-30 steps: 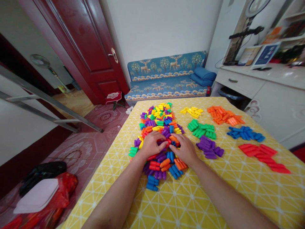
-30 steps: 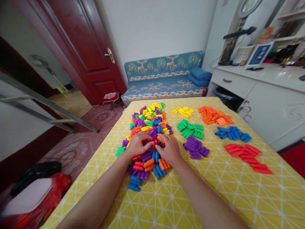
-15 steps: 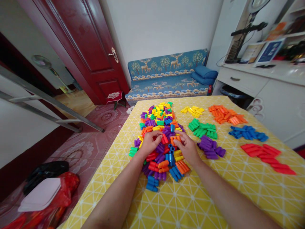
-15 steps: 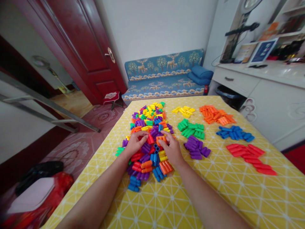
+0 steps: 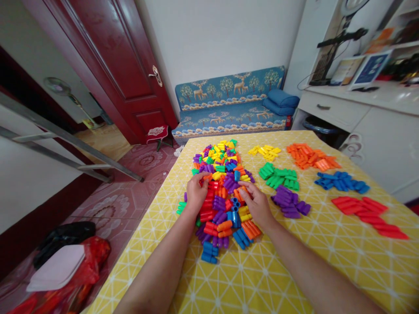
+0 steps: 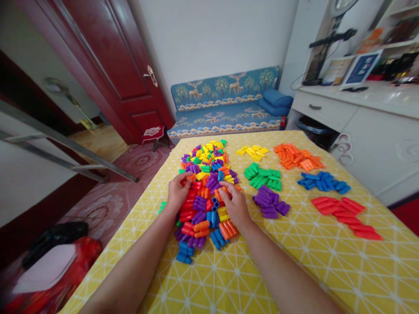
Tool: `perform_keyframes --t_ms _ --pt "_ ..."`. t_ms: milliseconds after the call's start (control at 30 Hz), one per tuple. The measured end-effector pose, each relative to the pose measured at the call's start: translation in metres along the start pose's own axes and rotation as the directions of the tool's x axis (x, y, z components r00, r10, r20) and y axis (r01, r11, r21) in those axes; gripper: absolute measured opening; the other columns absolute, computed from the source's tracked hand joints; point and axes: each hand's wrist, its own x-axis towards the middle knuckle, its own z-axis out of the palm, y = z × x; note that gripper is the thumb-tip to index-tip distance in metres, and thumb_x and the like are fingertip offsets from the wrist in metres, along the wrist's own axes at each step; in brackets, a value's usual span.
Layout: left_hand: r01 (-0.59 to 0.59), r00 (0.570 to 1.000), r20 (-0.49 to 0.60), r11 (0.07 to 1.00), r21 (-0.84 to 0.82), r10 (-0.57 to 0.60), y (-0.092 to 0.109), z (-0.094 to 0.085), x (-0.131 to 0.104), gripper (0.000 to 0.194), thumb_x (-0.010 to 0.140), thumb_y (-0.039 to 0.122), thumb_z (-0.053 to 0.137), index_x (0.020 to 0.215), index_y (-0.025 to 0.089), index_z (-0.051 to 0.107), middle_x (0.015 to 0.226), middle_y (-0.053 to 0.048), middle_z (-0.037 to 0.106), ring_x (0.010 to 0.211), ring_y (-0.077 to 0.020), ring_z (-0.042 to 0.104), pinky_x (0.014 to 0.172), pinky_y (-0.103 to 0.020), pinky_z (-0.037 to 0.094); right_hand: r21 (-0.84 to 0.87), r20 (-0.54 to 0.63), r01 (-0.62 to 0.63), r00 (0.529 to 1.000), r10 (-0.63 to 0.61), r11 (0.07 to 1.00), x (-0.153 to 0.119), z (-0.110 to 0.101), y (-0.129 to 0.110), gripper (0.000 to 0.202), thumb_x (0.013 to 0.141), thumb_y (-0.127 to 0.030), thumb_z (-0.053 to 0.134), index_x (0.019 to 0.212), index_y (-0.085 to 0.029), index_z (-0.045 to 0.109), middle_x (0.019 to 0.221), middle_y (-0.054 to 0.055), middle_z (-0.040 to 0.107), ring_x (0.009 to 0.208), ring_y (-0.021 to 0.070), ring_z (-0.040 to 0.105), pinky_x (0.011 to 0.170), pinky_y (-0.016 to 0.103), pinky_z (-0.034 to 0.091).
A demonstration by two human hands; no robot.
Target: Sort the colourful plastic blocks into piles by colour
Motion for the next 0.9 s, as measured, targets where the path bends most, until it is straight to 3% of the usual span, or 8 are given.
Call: perform_keyframes --t_ms 133,233,433,633,700,833,900 --pt "0.073 0.997 0.069 0.894 -0.442 -0.047 0.014 0.001 0.001 0.025 0.079 0.030 0.067 0.098 0.014 0.068 0.090 -0.007 0.073 0.081 -0.0172 0.067 0.075 -0.028 0.053 0.001 -0.020 0.026 0.999 -0.026 1.000 0.000 -0.002 -0.002 0.036 0.092 -0.040 0.050 0.121 -0.021 0.058 0.115 0.008 0.066 0.103 0.0214 0.062 0.091 0.036 0.047" --pt "0.135 0.982 0.188 0.808 -0.574 -0.030 0.028 -0.002 0.000 0.032 0.074 0.038 0.073 0.094 0.014 0.068 0.086 -0.006 0.073 0.078 -0.0162 0.067 0.072 -0.026 0.053 0.021 -0.019 0.048 0.999 -0.048 0.999 -0.001 -0.001 0.000 0.037 0.093 -0.038 0.049 0.125 -0.022 0.056 0.116 0.007 0.066 0.102 0.0211 0.063 0.090 0.036 0.049" --pt "0.144 0.934 0.352 0.835 -0.530 0.062 0.054 -0.008 -0.008 0.032 0.076 0.040 0.072 0.094 0.014 0.070 0.090 -0.007 0.073 0.081 -0.0179 0.068 0.073 -0.027 0.053 0.020 -0.008 0.110 0.994 -0.110 0.994 -0.004 0.002 -0.004 0.040 0.088 -0.036 0.057 0.126 -0.023 0.055 0.120 0.007 0.066 0.109 0.0224 0.062 0.095 0.038 0.047" --pt "-0.046 0.838 0.489 0.925 -0.378 0.242 0.064 -0.010 -0.014 0.026 0.088 0.032 0.058 0.106 0.016 0.068 0.099 -0.007 0.073 0.090 -0.0195 0.067 0.080 -0.028 0.053 0.017 0.025 0.092 0.995 -0.092 0.996 -0.005 0.001 -0.013 0.030 0.086 -0.038 0.060 0.109 -0.020 0.066 0.103 0.005 0.071 0.095 0.0214 0.065 0.086 0.034 0.050" --pt "-0.070 0.827 0.502 0.932 -0.356 0.254 0.061 -0.010 -0.014 0.027 0.089 0.030 0.057 0.109 0.016 0.067 0.102 -0.007 0.072 0.092 -0.0203 0.067 0.081 -0.029 0.053 0.067 0.050 0.057 0.997 -0.060 0.996 -0.005 0.001 -0.013 0.028 0.087 -0.039 0.058 0.102 -0.019 0.067 0.097 0.004 0.071 0.091 0.0207 0.065 0.083 0.032 0.050" --pt "-0.168 0.845 0.437 0.929 -0.329 0.307 0.060 -0.011 -0.013 0.039 0.085 0.020 0.058 0.124 0.019 0.060 0.117 -0.009 0.067 0.101 -0.0218 0.064 0.088 -0.033 0.052 0.106 0.085 0.005 0.996 -0.014 0.994 -0.005 0.000 -0.014 0.027 0.087 -0.040 0.056 0.095 -0.017 0.068 0.087 0.003 0.069 0.082 0.0185 0.063 0.073 0.028 0.049" --pt "-0.244 0.820 0.422 0.903 -0.354 0.387 0.063 -0.012 -0.013 0.048 0.082 0.012 0.057 0.129 0.023 0.058 0.127 -0.008 0.061 0.112 -0.0231 0.059 0.095 -0.037 0.049 0.094 0.111 -0.006 0.994 -0.004 0.996 -0.004 0.000 -0.015 0.025 0.087 -0.039 0.056 0.090 -0.017 0.067 0.082 0.002 0.068 0.077 0.0168 0.061 0.069 0.026 0.047"
